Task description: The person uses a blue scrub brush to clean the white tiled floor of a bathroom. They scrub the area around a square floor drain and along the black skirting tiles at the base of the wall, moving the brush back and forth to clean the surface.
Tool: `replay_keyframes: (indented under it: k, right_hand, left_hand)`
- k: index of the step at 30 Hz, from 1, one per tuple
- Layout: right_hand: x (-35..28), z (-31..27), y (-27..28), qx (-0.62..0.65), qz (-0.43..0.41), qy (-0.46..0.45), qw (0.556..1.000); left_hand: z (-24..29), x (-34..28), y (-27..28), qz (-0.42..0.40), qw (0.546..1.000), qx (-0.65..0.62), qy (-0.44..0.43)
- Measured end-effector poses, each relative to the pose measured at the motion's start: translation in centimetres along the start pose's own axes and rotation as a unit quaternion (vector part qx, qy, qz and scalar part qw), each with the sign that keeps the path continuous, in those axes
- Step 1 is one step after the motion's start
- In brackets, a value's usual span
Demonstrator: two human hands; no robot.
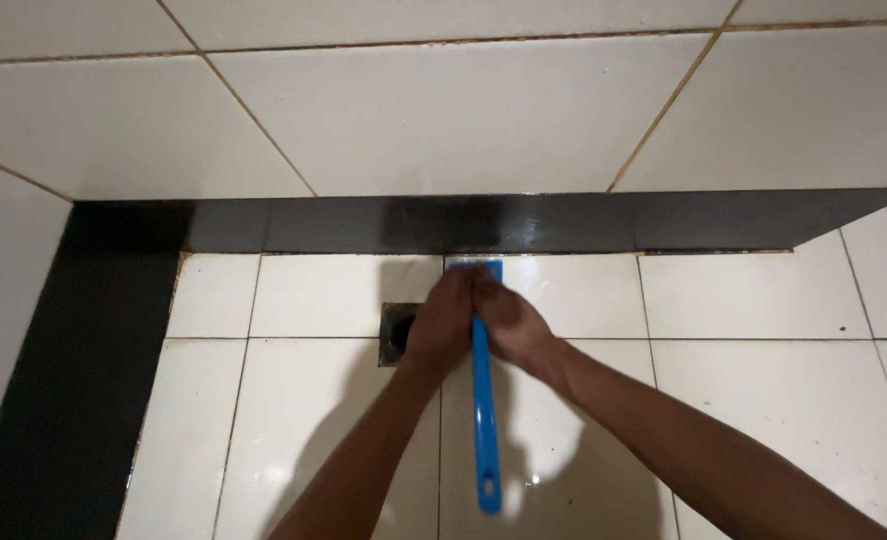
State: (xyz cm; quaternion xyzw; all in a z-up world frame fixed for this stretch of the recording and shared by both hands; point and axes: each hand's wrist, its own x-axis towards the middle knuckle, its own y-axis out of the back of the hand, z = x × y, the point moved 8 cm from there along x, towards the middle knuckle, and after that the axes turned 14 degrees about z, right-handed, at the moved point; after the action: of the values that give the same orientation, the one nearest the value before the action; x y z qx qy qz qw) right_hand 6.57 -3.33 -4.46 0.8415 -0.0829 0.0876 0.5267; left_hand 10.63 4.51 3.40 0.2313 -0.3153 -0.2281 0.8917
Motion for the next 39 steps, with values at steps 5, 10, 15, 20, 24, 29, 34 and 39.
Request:
replay_keyframes:
  k: [5, 10, 15, 20, 24, 29, 34, 39]
  right_hand:
    - [-4.6, -5.5, 5.1, 0.021, -0.174, -0.136, 0.975]
    - [-5.7, -7.6, 5.5, -0.056, -0.048, 0.11, 0.991]
    - [-3.2, -3.7, 3.3, -0.163, -0.13, 0.107, 0.972]
    - [-0.4, -3.6, 6.3, -0.15, -0.05, 0.113, 0.981]
    - [-0.7, -3.9, 7.0, -0.137, -0.029, 0.071, 0.988]
    - [-3.9, -5.0, 7.1, -0.107, -0.06, 0.051, 0.991]
    - [-5.1, -4.1, 6.8, -0.001, -0.067, 0.009, 0.998]
    - [-2.0, -1.8, 5.8, -0.074, 0.033, 0.102, 0.991]
  left_hand:
    - [2.5, -6.0, 0.4, -0.077, 0.996, 0.031, 0.02]
    - [4.3, -7.6, 1.2, -0.049, 0.997, 0.045, -0.048]
    - [3.4, -3.6, 0.0, -0.11, 0.993, 0.037, 0.019]
    - [3.3, -2.2, -0.3, -0.041, 0.993, 0.051, -0.096]
    - [3.5, -1.6, -0.8, -0.099, 0.992, 0.063, -0.046]
    - [3.0, -4.9, -1.7, -0.11, 0.993, 0.036, 0.012]
    - [4.3, -6.6, -1.8, -0.034, 0.991, 0.06, -0.116]
    - [1.1, -2.3, -3.8, -0.081, 0.992, 0.092, -0.011]
